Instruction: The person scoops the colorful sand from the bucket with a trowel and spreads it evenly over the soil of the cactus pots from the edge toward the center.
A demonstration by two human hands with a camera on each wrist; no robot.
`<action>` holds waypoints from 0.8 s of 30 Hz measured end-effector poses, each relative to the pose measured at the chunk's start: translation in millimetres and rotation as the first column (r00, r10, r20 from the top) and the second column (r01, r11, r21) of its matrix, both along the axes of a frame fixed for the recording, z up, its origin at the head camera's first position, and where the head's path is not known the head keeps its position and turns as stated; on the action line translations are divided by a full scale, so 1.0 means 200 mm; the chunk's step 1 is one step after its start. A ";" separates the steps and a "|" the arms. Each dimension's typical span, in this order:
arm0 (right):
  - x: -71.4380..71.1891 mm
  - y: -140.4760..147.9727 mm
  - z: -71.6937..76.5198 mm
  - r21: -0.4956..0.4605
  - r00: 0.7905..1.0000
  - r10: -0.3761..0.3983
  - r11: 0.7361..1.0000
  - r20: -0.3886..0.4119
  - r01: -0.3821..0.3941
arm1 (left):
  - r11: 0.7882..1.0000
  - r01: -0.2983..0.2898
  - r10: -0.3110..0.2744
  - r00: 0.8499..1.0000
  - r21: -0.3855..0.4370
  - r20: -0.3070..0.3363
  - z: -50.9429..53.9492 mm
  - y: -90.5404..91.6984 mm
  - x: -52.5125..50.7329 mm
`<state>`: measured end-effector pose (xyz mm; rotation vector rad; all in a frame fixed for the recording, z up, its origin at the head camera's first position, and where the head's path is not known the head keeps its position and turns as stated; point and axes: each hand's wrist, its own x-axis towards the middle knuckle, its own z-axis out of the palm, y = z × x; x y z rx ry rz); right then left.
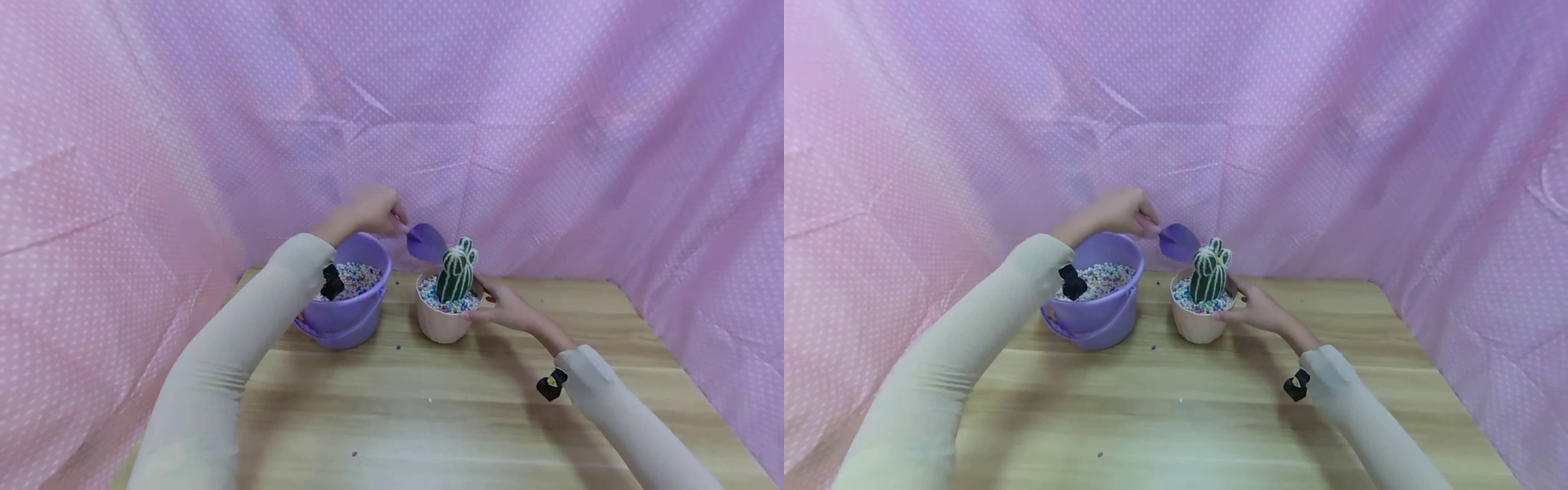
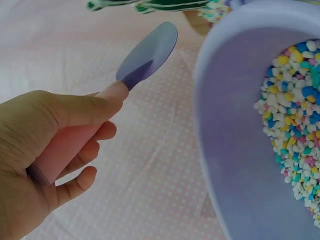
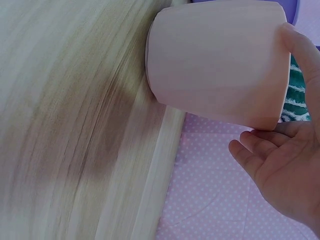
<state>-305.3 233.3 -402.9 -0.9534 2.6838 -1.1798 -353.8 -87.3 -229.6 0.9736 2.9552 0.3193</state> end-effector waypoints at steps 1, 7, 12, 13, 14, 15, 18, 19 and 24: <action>-0.01 0.00 0.00 -0.006 1.000 0.004 1.000 -0.008 -0.004 | 0.999 0.006 -0.007 1.000 0.031 0.027 0.02 -0.03 0.00; -0.01 0.00 0.00 -0.012 1.000 0.000 1.000 -0.013 0.000 | 0.991 0.005 -0.015 0.997 0.133 0.074 0.09 -0.22 0.03; 0.00 0.00 0.00 -0.005 1.000 -0.005 1.000 0.003 0.005 | 0.975 -0.013 -0.012 0.994 0.221 0.111 0.10 -0.40 0.07; 0.00 0.00 0.01 -0.006 1.000 -0.008 1.000 -0.002 0.008 | 0.972 -0.018 -0.009 0.993 0.233 0.116 0.10 -0.44 0.08; 0.00 0.00 0.01 -0.006 1.000 -0.012 1.000 -0.007 0.012 | 0.970 -0.029 0.000 0.993 0.243 0.119 0.10 -0.47 0.09; 0.00 0.00 0.01 -0.005 1.000 -0.017 1.000 -0.011 0.017 | 0.968 -0.039 0.009 0.993 0.249 0.119 0.11 -0.50 0.10; 0.00 0.00 0.01 0.008 0.999 -0.034 0.999 -0.009 0.034 | 0.967 -0.074 0.045 0.992 0.245 0.122 0.11 -0.59 0.12; -0.01 0.00 0.00 0.014 0.999 -0.038 0.999 -0.003 0.038 | 0.966 -0.085 0.055 0.990 0.242 0.130 0.11 -0.61 0.13; -0.01 0.00 0.00 0.034 0.999 -0.047 0.998 0.022 0.046 | 0.973 -0.140 0.112 0.981 0.182 0.158 0.09 -0.73 0.17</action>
